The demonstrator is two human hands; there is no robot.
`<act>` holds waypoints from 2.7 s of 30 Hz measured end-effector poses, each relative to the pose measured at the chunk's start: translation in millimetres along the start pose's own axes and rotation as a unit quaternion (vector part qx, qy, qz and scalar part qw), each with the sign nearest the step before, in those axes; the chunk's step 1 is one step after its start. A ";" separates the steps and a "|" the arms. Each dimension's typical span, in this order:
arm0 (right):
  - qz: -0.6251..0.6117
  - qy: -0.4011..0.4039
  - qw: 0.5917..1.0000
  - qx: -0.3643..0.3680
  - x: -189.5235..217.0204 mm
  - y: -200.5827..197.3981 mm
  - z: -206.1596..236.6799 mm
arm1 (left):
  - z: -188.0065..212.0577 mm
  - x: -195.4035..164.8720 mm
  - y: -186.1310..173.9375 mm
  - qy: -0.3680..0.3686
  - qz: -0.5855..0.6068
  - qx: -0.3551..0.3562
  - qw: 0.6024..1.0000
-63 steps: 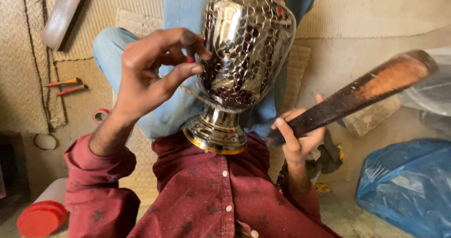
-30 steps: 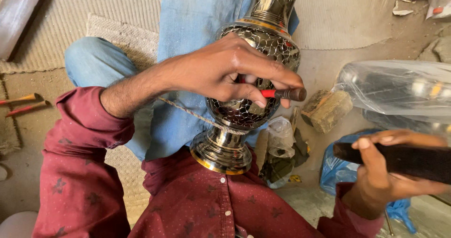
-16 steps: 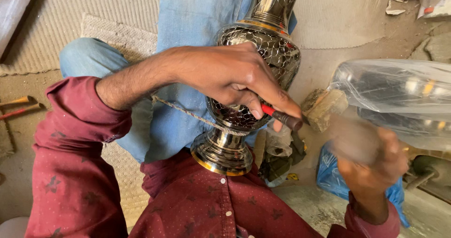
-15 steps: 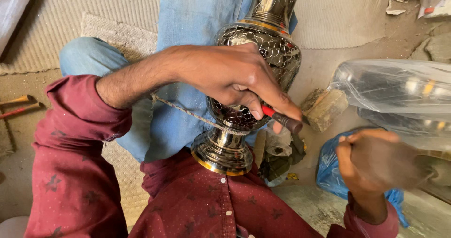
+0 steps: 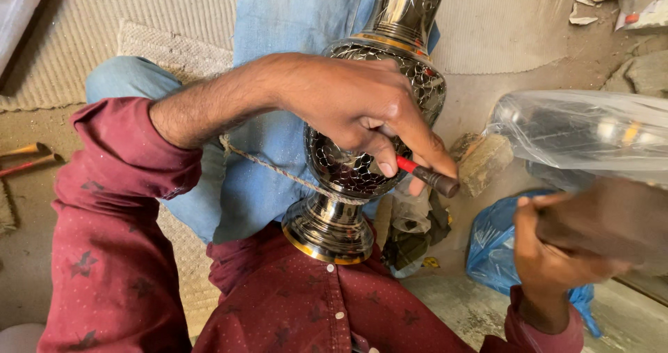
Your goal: The person sits cross-legged on the floor holding a small punch against the surface of an ornate silver-colored vase and repeatedly strikes the punch with a wooden mallet, working the patterned decoration across the vase body. They reposition the punch between strikes to continue the design.
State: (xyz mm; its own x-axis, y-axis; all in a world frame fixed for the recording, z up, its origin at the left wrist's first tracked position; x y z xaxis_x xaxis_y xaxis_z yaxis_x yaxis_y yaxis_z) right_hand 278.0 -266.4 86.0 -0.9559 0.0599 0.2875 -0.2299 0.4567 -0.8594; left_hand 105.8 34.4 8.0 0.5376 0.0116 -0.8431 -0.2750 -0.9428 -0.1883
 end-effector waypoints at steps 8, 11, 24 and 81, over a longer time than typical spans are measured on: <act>0.009 0.028 0.999 0.028 1.7 -1.0 6.8 | 2.1 -1.2 0.9 0.005 0.012 0.014 1.000; 0.051 -0.010 0.995 0.087 8.9 12.6 -6.5 | 4.3 -2.3 0.5 0.028 0.001 0.001 1.000; 0.103 -0.094 0.980 0.144 27.2 23.0 -55.6 | 27.1 2.5 9.9 0.017 -0.052 -0.157 0.986; -0.200 0.179 0.960 0.080 -109.9 140.9 -39.1 | 245.9 42.3 131.6 -0.123 0.147 -0.842 0.505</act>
State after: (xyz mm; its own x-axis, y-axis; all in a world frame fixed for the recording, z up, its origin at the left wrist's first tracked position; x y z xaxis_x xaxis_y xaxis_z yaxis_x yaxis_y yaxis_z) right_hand 357.8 -173.9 -50.1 -0.6682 0.2218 0.7102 -0.6176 0.3669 -0.6957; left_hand -103.7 -7.3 -176.2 0.4985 -0.3648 -0.7864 0.8643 0.1389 0.4835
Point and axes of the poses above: each hand's wrist, its own z-axis away from the middle knuckle, its own y-axis out of the palm, x = y × z, the point moved 5 cm from there along -z, towards the middle knuckle, and after that the axes turned 7 degrees about -y, right-handed, at the moved point
